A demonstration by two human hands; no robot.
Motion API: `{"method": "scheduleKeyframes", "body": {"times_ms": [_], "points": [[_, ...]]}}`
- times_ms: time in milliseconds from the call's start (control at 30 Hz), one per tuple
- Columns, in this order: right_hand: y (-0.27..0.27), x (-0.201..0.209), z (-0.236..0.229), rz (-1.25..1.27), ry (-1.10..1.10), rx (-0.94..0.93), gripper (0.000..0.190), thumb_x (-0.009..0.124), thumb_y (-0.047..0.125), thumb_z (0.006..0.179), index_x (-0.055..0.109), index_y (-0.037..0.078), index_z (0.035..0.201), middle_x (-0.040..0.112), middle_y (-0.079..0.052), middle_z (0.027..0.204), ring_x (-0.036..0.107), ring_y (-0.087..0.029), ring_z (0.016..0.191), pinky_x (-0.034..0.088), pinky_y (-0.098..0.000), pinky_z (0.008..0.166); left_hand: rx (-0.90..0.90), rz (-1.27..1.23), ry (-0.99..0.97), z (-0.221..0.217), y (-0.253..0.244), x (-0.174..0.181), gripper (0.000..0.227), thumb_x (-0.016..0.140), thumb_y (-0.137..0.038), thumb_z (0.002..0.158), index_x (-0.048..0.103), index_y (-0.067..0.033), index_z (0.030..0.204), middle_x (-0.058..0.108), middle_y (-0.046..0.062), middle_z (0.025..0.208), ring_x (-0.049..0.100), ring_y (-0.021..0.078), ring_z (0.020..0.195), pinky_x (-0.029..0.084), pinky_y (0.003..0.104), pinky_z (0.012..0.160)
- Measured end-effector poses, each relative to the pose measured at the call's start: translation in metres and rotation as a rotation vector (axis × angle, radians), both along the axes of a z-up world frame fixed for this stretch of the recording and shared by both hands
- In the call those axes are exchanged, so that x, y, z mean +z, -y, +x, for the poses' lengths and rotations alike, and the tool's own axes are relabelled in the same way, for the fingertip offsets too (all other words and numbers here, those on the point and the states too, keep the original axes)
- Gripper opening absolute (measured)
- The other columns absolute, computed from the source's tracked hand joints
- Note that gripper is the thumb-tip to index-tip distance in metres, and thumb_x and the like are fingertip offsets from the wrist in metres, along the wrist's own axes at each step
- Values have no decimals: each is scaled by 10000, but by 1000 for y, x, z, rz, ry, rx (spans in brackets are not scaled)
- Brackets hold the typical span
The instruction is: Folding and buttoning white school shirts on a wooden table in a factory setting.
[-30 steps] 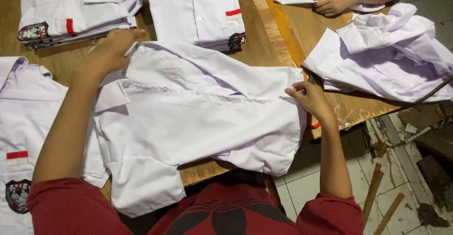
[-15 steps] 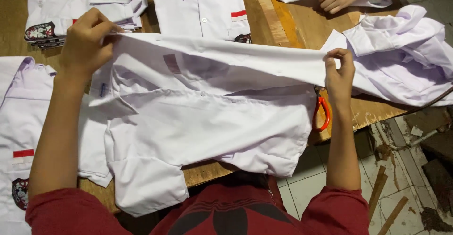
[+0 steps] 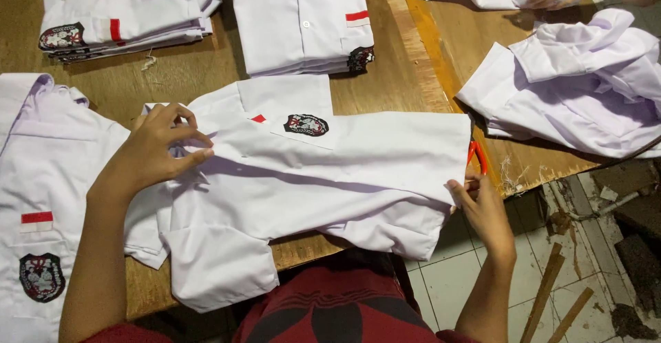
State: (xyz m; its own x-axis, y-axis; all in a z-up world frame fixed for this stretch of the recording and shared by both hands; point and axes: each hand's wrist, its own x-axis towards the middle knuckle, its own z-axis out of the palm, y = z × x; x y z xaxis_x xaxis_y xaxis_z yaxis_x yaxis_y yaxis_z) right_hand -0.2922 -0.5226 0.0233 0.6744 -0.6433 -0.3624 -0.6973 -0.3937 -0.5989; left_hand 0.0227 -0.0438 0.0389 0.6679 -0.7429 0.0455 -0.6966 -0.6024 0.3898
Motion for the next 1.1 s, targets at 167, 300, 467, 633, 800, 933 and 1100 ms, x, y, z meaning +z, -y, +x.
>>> {"method": "scheduleKeyframes", "body": {"times_ms": [167,300,467,633,800,933,1100], "points": [[-26,-11,5,-136,-106,-62,793,556,634,894,506,-9,1356,544,-198,1285,509,-350,1221,433,-490,993,106,114,-130,-8,36,27,319,650,-534,872,729,-226,878,716,-59,963,639,133,1009,186,443,1105],[-28,-16,7,-57,-109,-135,660,645,560,901,537,-19,1198,637,-163,1102,573,-307,1026,469,-422,814,302,242,-270,-2,68,57,545,326,-564,1034,632,-168,1252,802,86,753,509,339,1246,188,406,1176],[11,-61,9,-1,305,-209,646,724,384,996,474,-71,1382,663,-295,1189,628,-373,1117,523,-478,921,198,304,-6,82,84,-35,561,485,-650,1027,668,-173,1259,688,107,1198,656,302,1161,466,516,966],[24,-79,18,144,723,-279,523,756,190,987,423,-11,1337,623,-213,1151,655,-233,1025,564,-290,867,185,187,-269,64,114,-1,765,568,-678,944,611,-17,1326,645,290,1301,612,476,1226,471,610,989],[22,-52,31,117,938,-112,382,719,56,956,623,59,1326,646,-94,1197,592,-156,1182,500,-338,1044,110,-277,-425,30,105,39,597,615,-451,1007,661,74,1288,675,344,1194,613,532,1161,449,586,1026],[44,-29,45,104,1016,-76,285,694,41,1001,659,23,1283,643,-87,1140,593,-151,1111,550,-303,982,108,-628,-198,93,60,-53,207,690,-330,1102,750,-147,1178,696,68,945,648,157,970,496,400,956],[68,2,89,68,1086,155,349,654,-47,1011,588,1,1351,547,-115,1375,551,-220,1331,522,-304,1056,227,-979,263,97,39,-28,286,505,-204,1229,596,49,1328,620,203,1202,560,287,1179,386,499,1110]]}}
